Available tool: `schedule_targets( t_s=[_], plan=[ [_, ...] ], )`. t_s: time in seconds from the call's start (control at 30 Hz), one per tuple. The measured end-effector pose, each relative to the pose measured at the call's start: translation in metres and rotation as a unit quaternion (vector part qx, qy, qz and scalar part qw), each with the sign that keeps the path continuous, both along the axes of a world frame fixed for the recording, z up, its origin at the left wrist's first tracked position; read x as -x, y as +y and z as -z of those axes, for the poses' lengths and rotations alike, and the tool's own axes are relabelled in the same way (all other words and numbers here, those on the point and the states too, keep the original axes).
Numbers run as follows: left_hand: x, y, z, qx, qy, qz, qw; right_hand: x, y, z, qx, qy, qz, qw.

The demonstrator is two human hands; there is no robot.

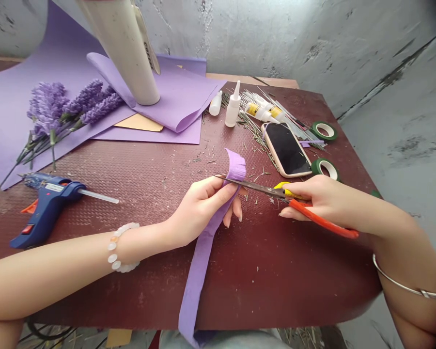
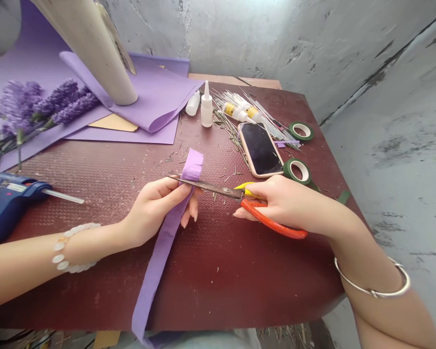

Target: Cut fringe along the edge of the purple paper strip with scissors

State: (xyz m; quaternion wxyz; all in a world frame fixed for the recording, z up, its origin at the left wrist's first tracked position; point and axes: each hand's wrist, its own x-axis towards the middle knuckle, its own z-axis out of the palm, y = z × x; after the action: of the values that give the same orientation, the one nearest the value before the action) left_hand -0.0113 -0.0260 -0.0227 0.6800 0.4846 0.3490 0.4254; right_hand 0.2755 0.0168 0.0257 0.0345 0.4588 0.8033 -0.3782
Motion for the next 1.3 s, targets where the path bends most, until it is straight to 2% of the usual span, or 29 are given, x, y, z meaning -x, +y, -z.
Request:
schedule_targets(
  t_s=[0.17, 0.33, 0.43, 0.57, 0.7, 1.03, 1.3],
  plan=[
    [0.001, -0.002, 0.0, -0.009, 0.004, -0.003, 1.0, 0.0, 0.002, -0.001, 0.025, 0.004, -0.004, 1.0],
    [0.002, -0.005, 0.001, -0.049, -0.018, 0.011, 0.999, -0.007, 0.007, 0.0, 0.138, 0.045, -0.019, 0.989],
    [0.002, -0.006, 0.0, -0.04, -0.008, 0.01, 0.999, -0.009, 0.008, 0.002, 0.174, 0.055, -0.021, 0.983],
    [0.002, -0.006, -0.001, -0.029, 0.004, -0.003, 1.0, -0.002, 0.002, -0.002, 0.158, 0.041, 0.009, 0.987],
    [0.003, -0.006, 0.002, -0.058, 0.01, 0.015, 0.998, 0.008, -0.007, -0.008, 0.147, 0.024, 0.024, 0.989],
    [0.002, -0.004, 0.004, -0.06, -0.007, 0.021, 0.998, 0.008, -0.005, -0.001, 0.224, 0.076, 0.059, 0.97],
    [0.003, -0.005, 0.004, -0.049, -0.016, 0.019, 0.998, 0.01, -0.004, -0.001, 0.218, 0.077, 0.053, 0.972]
  ],
)
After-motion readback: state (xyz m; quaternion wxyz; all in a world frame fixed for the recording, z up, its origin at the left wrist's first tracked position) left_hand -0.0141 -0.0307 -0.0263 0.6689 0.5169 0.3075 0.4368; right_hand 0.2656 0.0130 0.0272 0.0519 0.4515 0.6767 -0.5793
